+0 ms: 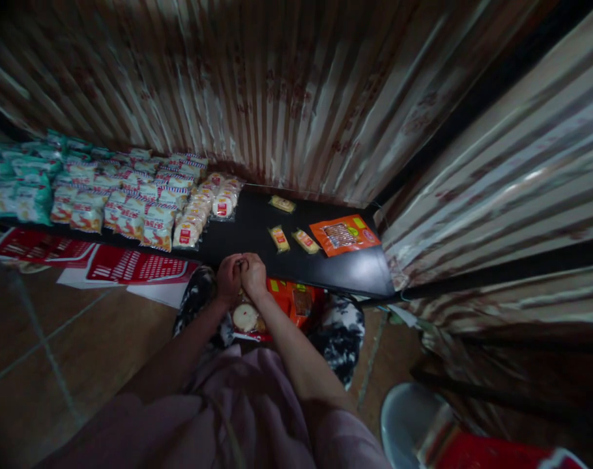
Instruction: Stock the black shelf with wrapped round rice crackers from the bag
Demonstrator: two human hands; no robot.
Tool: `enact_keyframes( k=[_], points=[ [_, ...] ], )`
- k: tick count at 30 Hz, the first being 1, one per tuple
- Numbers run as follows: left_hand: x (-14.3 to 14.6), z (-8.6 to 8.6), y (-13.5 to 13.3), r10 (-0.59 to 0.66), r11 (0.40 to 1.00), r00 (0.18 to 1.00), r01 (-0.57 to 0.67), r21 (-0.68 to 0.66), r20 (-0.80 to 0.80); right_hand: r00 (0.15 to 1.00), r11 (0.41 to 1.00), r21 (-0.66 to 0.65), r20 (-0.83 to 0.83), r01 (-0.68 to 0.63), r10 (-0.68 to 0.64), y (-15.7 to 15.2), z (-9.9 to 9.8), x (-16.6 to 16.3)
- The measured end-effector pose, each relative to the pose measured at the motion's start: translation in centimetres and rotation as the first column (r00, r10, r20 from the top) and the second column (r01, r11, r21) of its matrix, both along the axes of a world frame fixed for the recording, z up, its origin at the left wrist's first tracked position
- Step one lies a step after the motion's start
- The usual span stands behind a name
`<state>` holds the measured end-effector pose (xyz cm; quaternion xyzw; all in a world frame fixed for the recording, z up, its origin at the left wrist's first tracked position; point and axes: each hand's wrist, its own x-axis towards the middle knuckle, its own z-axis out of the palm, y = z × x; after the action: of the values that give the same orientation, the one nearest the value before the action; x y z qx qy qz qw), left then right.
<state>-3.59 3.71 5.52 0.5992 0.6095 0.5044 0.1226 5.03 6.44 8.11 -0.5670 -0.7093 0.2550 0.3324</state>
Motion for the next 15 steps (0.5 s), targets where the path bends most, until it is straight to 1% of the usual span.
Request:
enact_keyframes(
  k=[5, 8, 10, 12, 14, 15],
  points=[
    [0.8, -0.1, -2.7, -0.031, 1.000, 0.999, 0.031, -0.003, -0.031, 0.999, 1.000, 0.025, -0.029, -0.013, 0.014, -3.0, -0.7, 1.1],
    [1.0, -0.7, -3.6, -0.049, 0.996, 0.997, 0.045, -0.072, -0.056, 0.999, 1.000, 0.016, -0.042, -0.002, 0.002, -4.3, -1.6, 1.7],
    [1.2, -1.3, -3.9, -0.076, 0.986, 0.995, 0.065, -0.152, -0.071, 1.000, 1.000, -0.013, -0.015, -0.002, 0.001, -4.8, -2.3, 2.2],
    [1.6, -2.0, -4.0, -0.116, 0.963, 0.989, 0.090, -0.255, -0.091, 0.996, 0.996, -0.088, 0.089, 0.001, 0.007, -5.1, -3.2, 2.7],
    [2.0, -2.7, -4.0, -0.167, 0.910, 0.979, 0.107, -0.401, -0.116, 0.966, 0.975, -0.223, 0.254, 0.015, 0.044, -5.3, -3.9, 3.2],
    [2.2, -2.9, -3.9, -0.194, 0.865, 0.972, 0.108, -0.490, -0.128, 0.943, 0.956, -0.292, 0.324, 0.025, 0.074, -5.4, -4.3, 3.4]
  ],
)
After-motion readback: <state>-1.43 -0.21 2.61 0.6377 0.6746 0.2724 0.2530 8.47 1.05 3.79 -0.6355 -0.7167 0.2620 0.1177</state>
